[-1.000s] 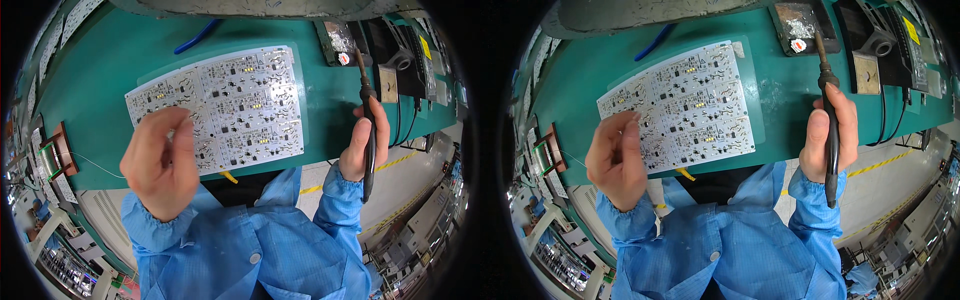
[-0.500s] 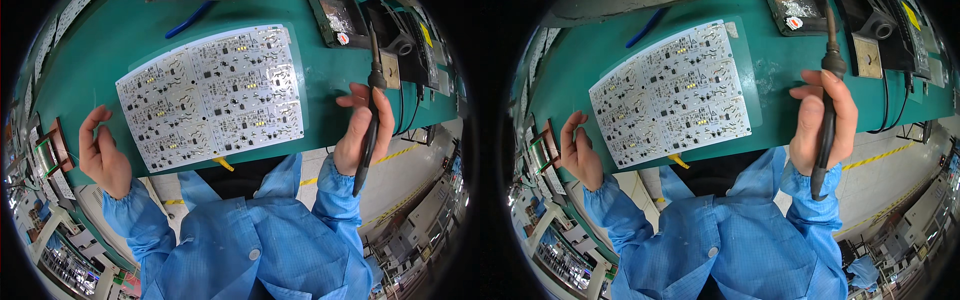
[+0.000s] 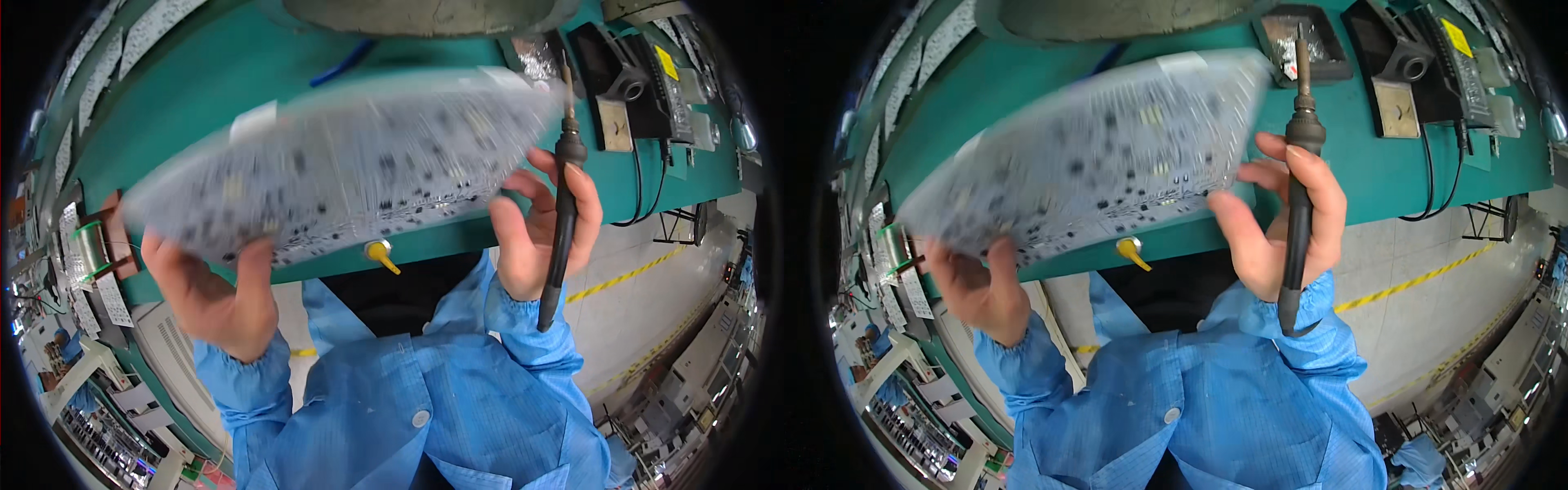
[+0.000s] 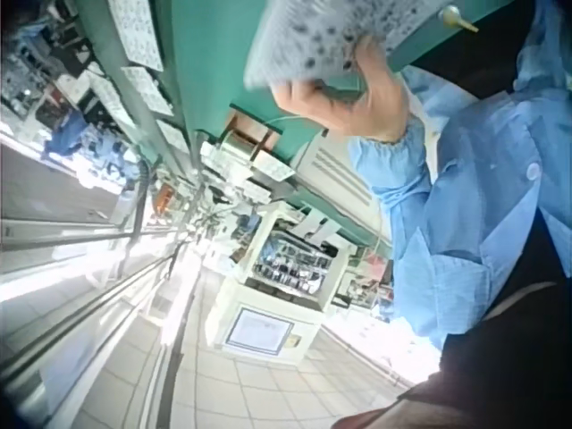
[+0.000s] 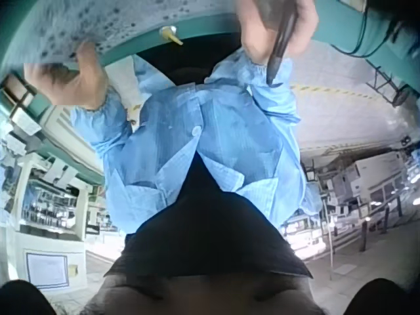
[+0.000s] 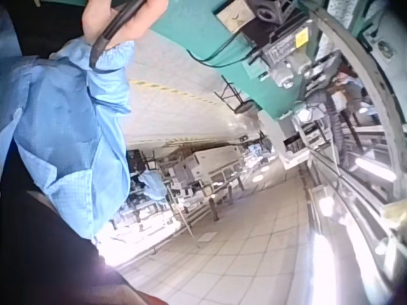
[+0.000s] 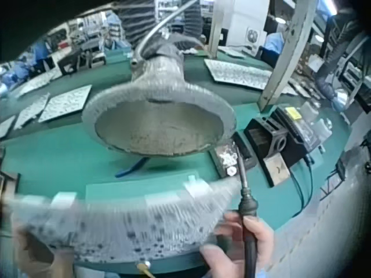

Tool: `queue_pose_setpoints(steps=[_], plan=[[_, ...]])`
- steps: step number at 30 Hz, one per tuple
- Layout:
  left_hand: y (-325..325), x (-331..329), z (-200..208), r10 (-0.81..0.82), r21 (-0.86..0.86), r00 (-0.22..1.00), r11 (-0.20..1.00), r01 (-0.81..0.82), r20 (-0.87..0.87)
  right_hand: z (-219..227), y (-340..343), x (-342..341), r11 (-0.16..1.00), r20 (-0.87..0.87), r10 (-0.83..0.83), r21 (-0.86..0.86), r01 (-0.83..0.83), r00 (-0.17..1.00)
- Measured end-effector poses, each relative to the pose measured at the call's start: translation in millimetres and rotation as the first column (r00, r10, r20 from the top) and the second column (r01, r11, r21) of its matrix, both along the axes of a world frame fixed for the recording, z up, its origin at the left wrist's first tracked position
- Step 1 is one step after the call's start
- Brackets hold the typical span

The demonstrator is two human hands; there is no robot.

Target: Manual soldering of components onto printed circuit boards at an assembly station.

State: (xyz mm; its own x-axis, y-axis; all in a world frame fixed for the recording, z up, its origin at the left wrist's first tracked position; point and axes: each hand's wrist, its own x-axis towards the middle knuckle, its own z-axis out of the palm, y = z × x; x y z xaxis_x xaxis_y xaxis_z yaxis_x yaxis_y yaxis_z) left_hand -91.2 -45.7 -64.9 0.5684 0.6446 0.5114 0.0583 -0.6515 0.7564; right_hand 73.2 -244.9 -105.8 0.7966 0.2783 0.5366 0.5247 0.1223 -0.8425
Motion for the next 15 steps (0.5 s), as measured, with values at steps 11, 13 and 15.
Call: queue_pose_setpoints(steps=[11, 13, 15], plan=[[21.8, -1.3, -10.1, -0.271, -0.018, 0.910, 0.957, 0.291, 0.313, -7.9, 1.4, -12.0, 0.974, -0.157, 0.111, 0.212, -0.077, 0.981], [20.5, 0.6, -9.9, -0.256, -0.007, 0.929, 0.964, 0.267, 0.267, -8.9, 0.6, -8.8, 0.981, -0.130, 0.089, 0.186, -0.064, 0.988], [19.1, 1.0, -11.4, -0.235, 0.010, 0.945, 0.971, 0.239, 0.226, -9.5, -1.1, -8.0, 0.985, -0.096, 0.073, 0.162, -0.057, 0.993]])
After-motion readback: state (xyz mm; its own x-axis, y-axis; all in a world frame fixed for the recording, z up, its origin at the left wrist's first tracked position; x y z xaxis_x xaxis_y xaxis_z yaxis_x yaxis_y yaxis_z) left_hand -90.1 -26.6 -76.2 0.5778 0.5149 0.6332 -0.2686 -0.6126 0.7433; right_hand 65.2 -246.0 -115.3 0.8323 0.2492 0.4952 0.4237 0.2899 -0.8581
